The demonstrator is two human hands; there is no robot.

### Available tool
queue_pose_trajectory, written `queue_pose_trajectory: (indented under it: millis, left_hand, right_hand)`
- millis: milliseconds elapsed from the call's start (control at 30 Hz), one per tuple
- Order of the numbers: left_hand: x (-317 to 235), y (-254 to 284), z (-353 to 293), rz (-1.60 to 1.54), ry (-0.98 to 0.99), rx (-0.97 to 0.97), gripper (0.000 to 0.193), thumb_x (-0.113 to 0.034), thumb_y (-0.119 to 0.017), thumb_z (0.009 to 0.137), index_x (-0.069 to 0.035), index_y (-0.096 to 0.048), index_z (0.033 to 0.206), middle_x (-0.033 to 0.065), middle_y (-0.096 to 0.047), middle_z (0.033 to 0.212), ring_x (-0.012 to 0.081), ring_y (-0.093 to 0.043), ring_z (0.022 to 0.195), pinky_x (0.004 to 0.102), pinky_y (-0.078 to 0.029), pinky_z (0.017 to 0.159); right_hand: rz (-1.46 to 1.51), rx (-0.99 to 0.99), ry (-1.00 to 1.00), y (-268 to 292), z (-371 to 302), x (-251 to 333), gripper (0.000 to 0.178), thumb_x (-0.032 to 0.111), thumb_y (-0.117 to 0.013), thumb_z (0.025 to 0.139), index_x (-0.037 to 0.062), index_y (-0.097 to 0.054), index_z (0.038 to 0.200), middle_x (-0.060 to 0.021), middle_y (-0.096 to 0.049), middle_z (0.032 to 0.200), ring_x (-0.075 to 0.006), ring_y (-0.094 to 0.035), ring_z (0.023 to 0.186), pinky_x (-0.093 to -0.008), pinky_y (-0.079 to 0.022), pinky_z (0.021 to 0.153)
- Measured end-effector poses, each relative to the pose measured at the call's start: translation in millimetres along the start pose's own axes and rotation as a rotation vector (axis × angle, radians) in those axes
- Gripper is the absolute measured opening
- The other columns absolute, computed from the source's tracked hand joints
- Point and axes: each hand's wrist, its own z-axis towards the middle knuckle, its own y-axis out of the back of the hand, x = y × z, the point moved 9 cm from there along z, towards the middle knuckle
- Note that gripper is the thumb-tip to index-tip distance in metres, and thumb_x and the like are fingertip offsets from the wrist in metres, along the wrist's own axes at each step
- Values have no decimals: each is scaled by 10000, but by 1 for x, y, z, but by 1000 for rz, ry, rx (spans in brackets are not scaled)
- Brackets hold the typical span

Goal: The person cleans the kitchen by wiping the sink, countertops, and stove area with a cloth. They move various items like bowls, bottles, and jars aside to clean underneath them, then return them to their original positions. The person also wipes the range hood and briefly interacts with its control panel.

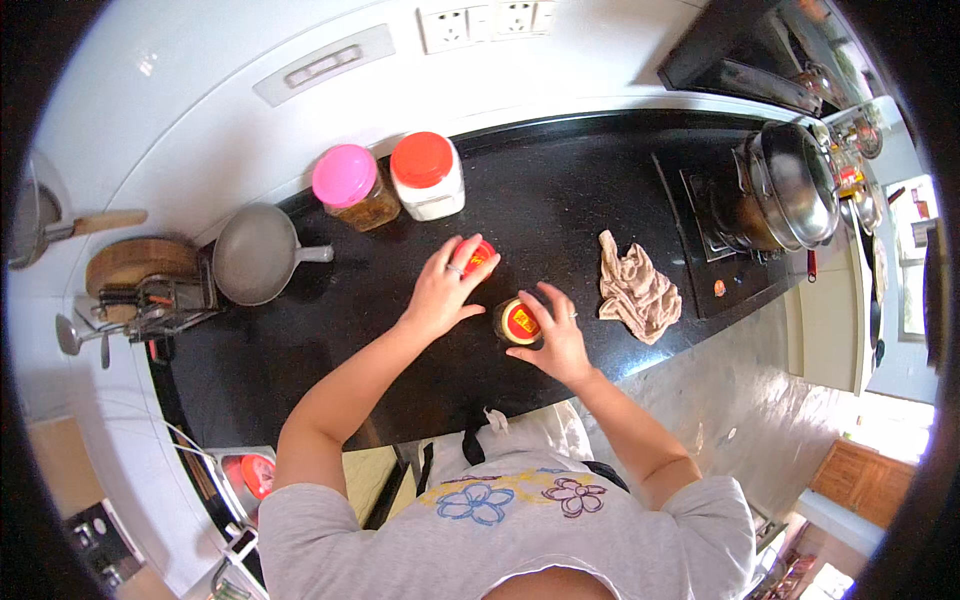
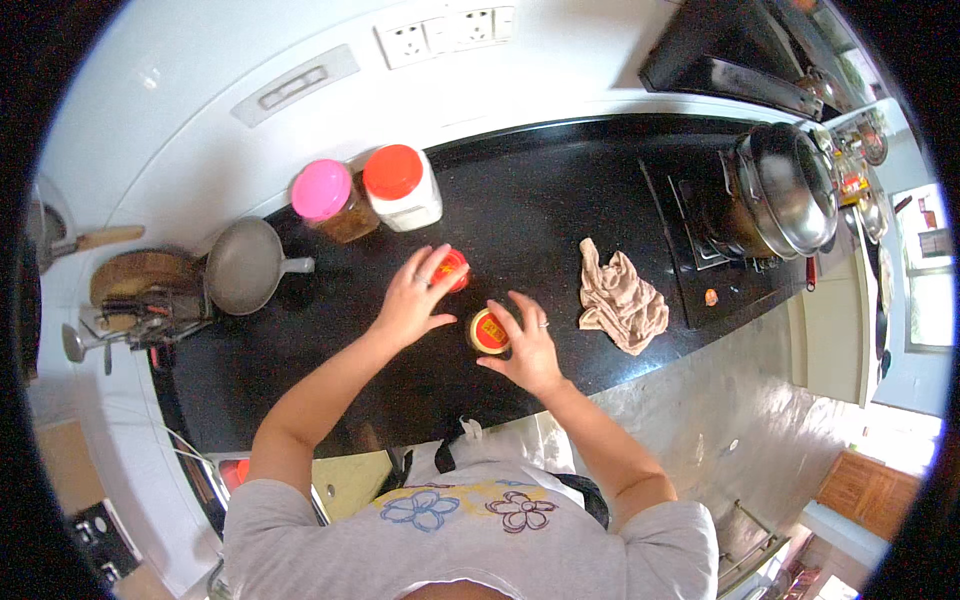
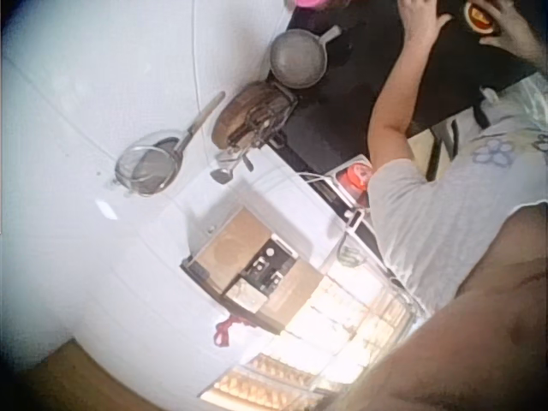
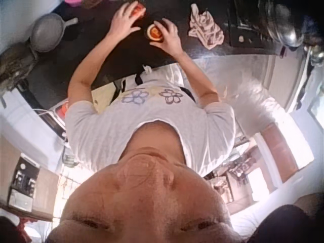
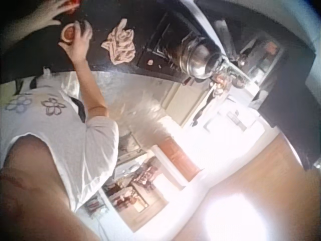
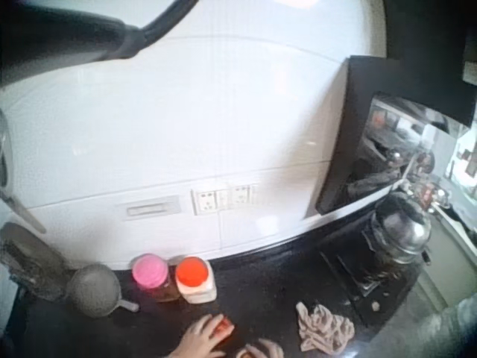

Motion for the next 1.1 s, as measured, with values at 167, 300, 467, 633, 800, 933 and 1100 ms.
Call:
queue_pose_trajectory:
  millis: [167,300,467,633,800,933,1100]
  left_hand:
    - [14,-49,42,-12,18,31,561,-85,-718,794,-187,-594,1333,156,-445,1478,378,-472,1308,458,-456,1058]
    - [17,-53,92,43,47,9,415,-78,-591,888,-167,-618,1293,175,-497,1439,384,-482,1309,458,-464,1047]
    - [63,-52,162,136,188,-112,353,-110,-560,925,-159,-619,1269,177,-526,1414,376,-511,1294,444,-461,1055]
    - [93,-43,196,270,273,-48,371,-111,-523,948,-129,-585,1313,172,-488,1466,382,-470,1343,451,-453,1073]
    - [107,-53,206,356,297,-83,448,-92,-506,945,-124,-525,1392,184,-380,1542,389,-361,1425,468,-383,1136]
    - [19,-20,181,122,172,-399,481,-36,-630,850,-106,-568,1321,178,-454,1425,407,-450,1295,498,-357,1119]
    - [-102,-116,161,-336,-102,-138,424,-130,-707,836,-98,-606,1246,157,-524,1300,377,-451,1284,492,-378,1090]
  right_hand:
    - [37,12,-159,-7,15,-19,858,178,-908,602,179,-518,1366,-128,-503,1290,-358,-569,1170,-444,-525,961]
    - [29,-115,-176,13,49,-50,835,161,-883,643,195,-494,1381,-135,-484,1305,-385,-567,1150,-441,-541,931]
    - [23,-243,-205,33,116,-96,873,133,-887,624,192,-483,1395,-140,-501,1289,-381,-571,1151,-434,-534,938]
    - [41,-238,-253,39,185,-122,867,145,-892,637,207,-487,1400,-131,-524,1259,-359,-588,1146,-432,-545,919]
    - [90,-227,-158,24,222,-124,1012,168,-901,650,203,-371,1511,-189,-462,1381,-406,-543,1226,-441,-485,1036]
    - [260,-482,-102,61,152,-135,825,68,-788,750,102,-399,1476,-224,-445,1426,-426,-427,1336,-494,-379,1104]
    - [-122,-664,-460,101,-33,-239,585,-44,-639,718,50,-539,1287,-190,-565,1278,-386,-486,1246,-473,-360,1086]
